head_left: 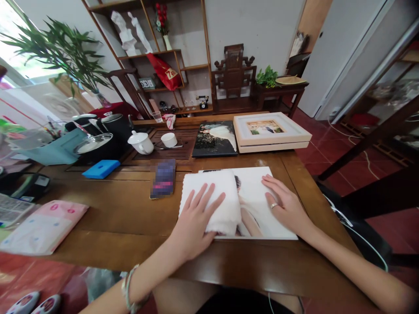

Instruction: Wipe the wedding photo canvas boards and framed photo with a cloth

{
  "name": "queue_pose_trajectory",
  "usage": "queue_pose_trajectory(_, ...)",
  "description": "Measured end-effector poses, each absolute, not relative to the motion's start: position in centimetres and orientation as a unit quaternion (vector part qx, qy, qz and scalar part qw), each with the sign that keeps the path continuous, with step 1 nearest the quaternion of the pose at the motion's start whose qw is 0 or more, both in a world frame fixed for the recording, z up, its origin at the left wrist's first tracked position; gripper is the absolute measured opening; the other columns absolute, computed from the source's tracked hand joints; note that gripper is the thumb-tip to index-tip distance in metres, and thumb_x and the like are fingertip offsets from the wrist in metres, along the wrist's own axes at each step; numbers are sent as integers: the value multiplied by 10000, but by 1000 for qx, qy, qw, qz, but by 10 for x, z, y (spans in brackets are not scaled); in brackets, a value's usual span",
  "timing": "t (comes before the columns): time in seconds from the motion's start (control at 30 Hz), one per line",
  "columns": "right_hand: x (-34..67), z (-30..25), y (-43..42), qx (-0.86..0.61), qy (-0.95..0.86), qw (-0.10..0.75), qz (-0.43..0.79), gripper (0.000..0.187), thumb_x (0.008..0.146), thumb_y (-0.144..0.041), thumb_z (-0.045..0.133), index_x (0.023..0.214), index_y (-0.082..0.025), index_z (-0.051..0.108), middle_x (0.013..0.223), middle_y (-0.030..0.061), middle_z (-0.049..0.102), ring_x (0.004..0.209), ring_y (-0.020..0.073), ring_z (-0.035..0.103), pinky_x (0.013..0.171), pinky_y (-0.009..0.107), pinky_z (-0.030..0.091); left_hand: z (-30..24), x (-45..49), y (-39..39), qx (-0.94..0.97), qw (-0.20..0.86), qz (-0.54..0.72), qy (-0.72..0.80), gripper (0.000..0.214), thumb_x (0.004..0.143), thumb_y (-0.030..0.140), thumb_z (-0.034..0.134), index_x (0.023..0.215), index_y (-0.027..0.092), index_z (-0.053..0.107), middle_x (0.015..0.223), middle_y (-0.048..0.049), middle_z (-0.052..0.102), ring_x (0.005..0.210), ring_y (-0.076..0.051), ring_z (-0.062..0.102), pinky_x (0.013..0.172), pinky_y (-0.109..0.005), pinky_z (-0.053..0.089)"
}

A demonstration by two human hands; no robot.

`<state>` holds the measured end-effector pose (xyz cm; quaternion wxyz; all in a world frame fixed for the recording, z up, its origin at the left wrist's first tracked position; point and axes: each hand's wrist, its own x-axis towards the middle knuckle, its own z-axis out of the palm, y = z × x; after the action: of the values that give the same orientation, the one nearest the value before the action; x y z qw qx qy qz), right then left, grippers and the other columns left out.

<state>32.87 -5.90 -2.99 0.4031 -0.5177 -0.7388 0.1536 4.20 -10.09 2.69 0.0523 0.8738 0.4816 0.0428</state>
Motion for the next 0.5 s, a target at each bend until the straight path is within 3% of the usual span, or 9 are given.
queue_pose_trajectory(0.2,329,-28,-60,-525,-740,393,152,366,920,-268,468,1257,-227,604,1378,110,574,1327,270,490,1119,510,381,28,44,-145,885,73,27,459,1046,638,132,598,1560,309,138,1651,-48,25,1503,-365,44,1190,-601,95)
queue_pose_trajectory(0.5,330,-30,-59,-517,-748,391,142,343,933,-265,455,1236,-193,598,1372,138,574,1327,261,492,1119,507,386,32,59,-50,872,70,18,484,779,834,253,597,1538,241,265,1638,-118,126,1508,-325,50,1195,-561,94)
